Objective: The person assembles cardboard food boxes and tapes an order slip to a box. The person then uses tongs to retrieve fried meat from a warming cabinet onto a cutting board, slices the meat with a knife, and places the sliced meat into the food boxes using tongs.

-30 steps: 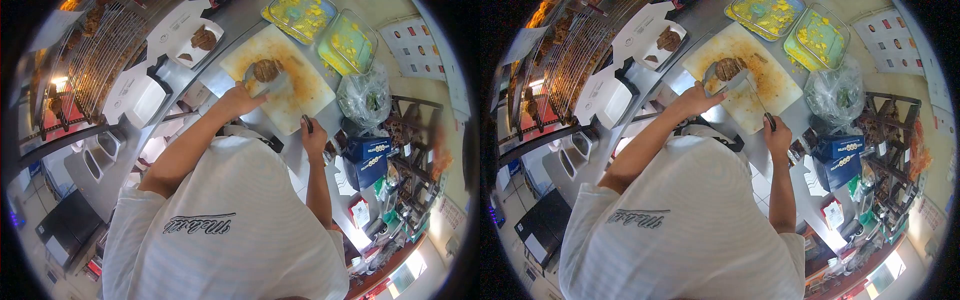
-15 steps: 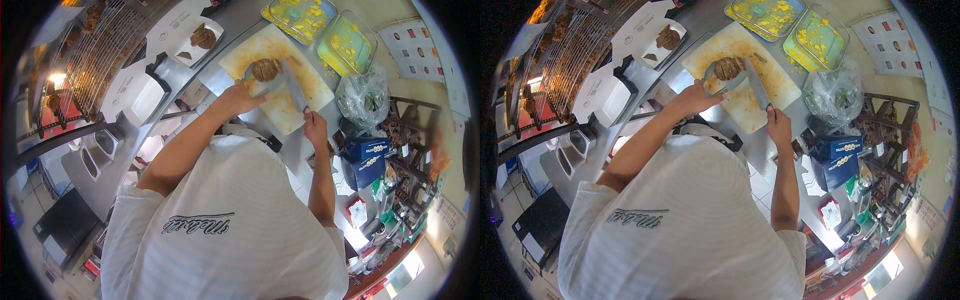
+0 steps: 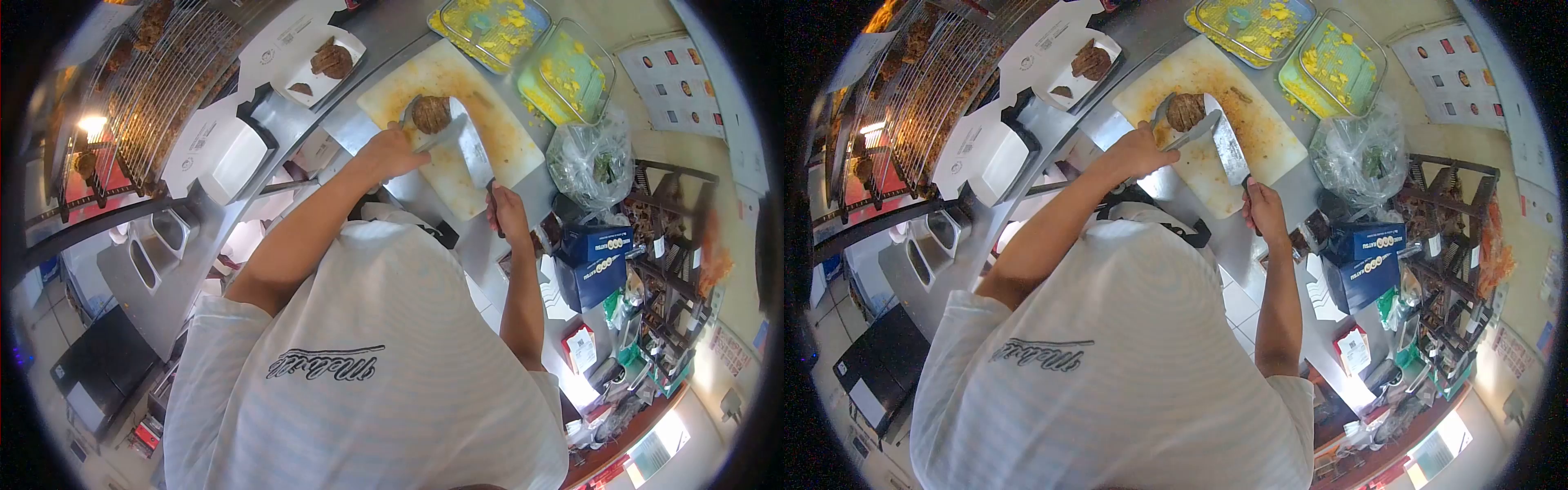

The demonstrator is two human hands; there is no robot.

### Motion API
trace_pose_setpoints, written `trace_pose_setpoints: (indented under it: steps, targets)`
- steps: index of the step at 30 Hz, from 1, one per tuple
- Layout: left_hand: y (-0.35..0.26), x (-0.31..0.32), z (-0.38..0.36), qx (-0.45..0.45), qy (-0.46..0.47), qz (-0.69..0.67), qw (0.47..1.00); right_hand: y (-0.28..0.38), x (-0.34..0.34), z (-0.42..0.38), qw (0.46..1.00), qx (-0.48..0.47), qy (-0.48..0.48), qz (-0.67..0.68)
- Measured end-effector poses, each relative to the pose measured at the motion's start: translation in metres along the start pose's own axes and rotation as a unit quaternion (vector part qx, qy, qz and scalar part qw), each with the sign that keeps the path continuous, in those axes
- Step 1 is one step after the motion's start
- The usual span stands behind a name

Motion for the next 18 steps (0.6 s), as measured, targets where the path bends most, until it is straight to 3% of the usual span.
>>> trace_pose_setpoints:
  steps: [3,9,12,18]
  targets:
    - [0.005,0.001,0.008,0.015,0.007,0.019,1.0,-0.005,0.003,-0.004,0.989,0.08,0.031,0.117]
    - [0.006,0.001,0.001,-0.012,0.003,0.023,1.0,-0.009,-0.003,-0.013,0.976,0.081,0.017,0.199]
    - [0.009,0.007,0.005,-0.008,-0.003,0.031,0.999,-0.005,-0.006,-0.008,0.995,0.052,-0.035,0.083]
    - [0.018,0.017,0.017,0.023,-0.041,0.023,0.999,-0.005,0.007,-0.004,0.999,0.021,0.007,-0.026]
Point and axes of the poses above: each hand's wrist, its own z-axis towards the middle knuckle, its own x-axis out of the palm, y = z × x, the point moved 4 cm from there along z, towards the middle knuckle, and after that the axes turned 2 degrees about y, right-handed, at the moved point
